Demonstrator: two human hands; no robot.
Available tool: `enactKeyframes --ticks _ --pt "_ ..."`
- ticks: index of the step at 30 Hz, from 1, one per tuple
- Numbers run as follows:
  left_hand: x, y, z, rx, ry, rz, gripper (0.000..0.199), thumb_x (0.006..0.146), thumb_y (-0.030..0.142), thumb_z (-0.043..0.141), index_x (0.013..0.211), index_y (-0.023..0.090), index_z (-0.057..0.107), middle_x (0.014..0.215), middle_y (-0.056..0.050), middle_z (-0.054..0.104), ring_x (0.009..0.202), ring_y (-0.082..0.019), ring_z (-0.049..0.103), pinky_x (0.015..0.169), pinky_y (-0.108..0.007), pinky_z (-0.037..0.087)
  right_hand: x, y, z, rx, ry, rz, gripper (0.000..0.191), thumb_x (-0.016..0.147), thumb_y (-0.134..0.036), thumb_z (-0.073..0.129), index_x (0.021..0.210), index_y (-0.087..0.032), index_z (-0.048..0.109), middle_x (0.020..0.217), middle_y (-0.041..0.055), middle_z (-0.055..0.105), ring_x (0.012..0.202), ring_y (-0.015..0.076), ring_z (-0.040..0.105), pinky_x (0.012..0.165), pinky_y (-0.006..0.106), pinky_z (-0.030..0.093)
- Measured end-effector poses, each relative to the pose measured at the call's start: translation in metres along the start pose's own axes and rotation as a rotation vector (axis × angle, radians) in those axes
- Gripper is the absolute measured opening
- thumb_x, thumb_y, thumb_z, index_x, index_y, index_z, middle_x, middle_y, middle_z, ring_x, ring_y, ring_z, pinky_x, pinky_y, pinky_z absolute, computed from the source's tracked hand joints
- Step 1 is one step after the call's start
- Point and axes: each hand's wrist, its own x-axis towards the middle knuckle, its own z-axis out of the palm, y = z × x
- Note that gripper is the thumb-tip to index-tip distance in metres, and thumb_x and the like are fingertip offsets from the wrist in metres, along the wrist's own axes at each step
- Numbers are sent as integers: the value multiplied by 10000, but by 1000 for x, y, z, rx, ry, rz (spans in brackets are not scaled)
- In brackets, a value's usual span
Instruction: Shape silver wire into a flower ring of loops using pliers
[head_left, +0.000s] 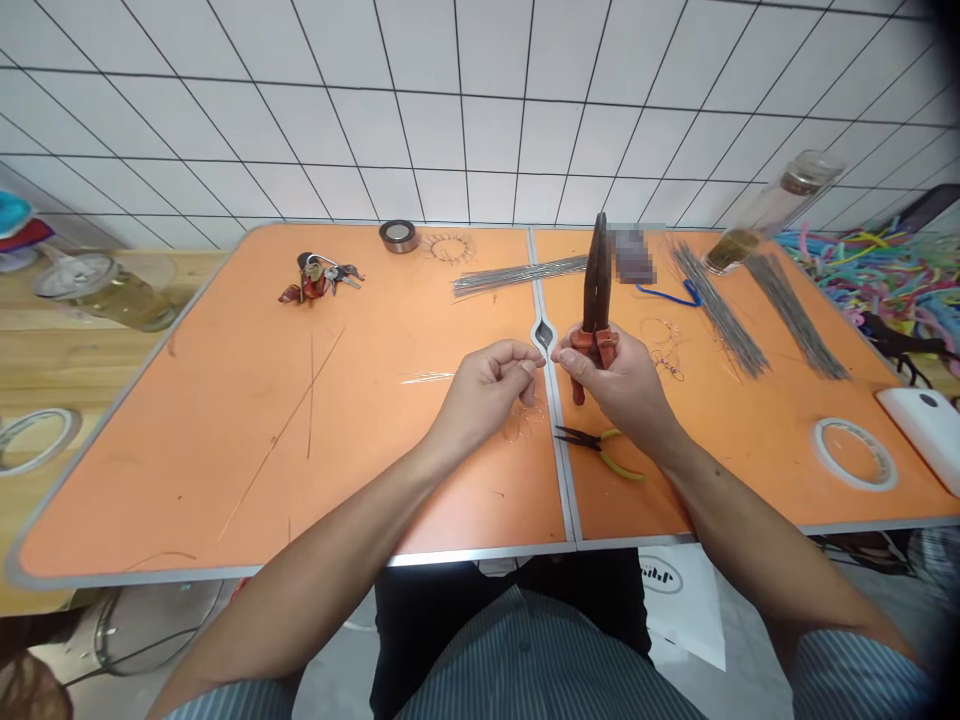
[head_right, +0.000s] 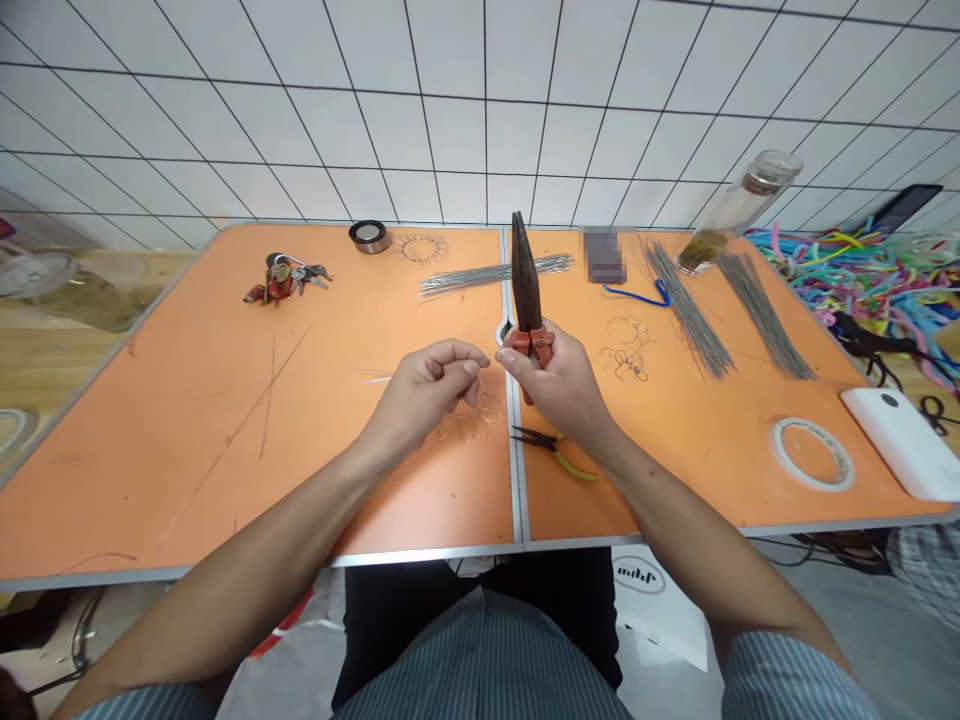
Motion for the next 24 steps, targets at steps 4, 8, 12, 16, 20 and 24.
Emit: enactKeyframes --ticks 4,8,12,16,20,24 --pt "-5 -4 1 209 23 134 173 1028 285 604 978 205 749 690 8 645 646 -146 594 642 -273 427 -3 -7 -1 1 -7 42 341 898 -469 846 953 -250 591 926 5 698 528 107 544 462 294 439" --pt "-8 -9 1 527 85 255 213 1052 251 558 1054 223 770 720 9 667 642 -151 580 658 -295 398 -5 -10 -2 -13 -19 69 313 904 -442 835 963 -241 602 837 -24 657 490 105 556 438 279 421" --pt "-9 -12 0 752 130 432 247 1062 207 532 1081 230 777 809 -13 754 693 -160 629 684 -306 399 -4 -8 -3 -23 -29 79 268 906 -384 826 955 -236 608 781 -48 619 473 105 569 428 269 422" --pt "-9 -16 -1 918 161 558 280 1061 167 515 1110 237 782 860 -20 799 752 -178 671 673 -322 384 -2 -5 -2 -23 -45 97 242 882 -324 831 941 -230 616 827 -46 625 479 92 565 430 270 451" --pt "-9 -19 0 1024 199 582 271 1057 167 533 1102 246 789 846 -17 804 746 -191 662 640 -340 344 0 -5 3 15 -30 114 290 820 -289 855 899 -238 581 896 -32 626 510 84 539 414 273 458" --pt "-10 -18 2 1095 223 556 233 1064 216 554 1026 252 781 798 -21 785 734 -203 642 628 -346 310 0 -6 8 49 -32 108 305 770 -261 854 867 -247 565 861 -34 582 524 96 520 395 287 468"
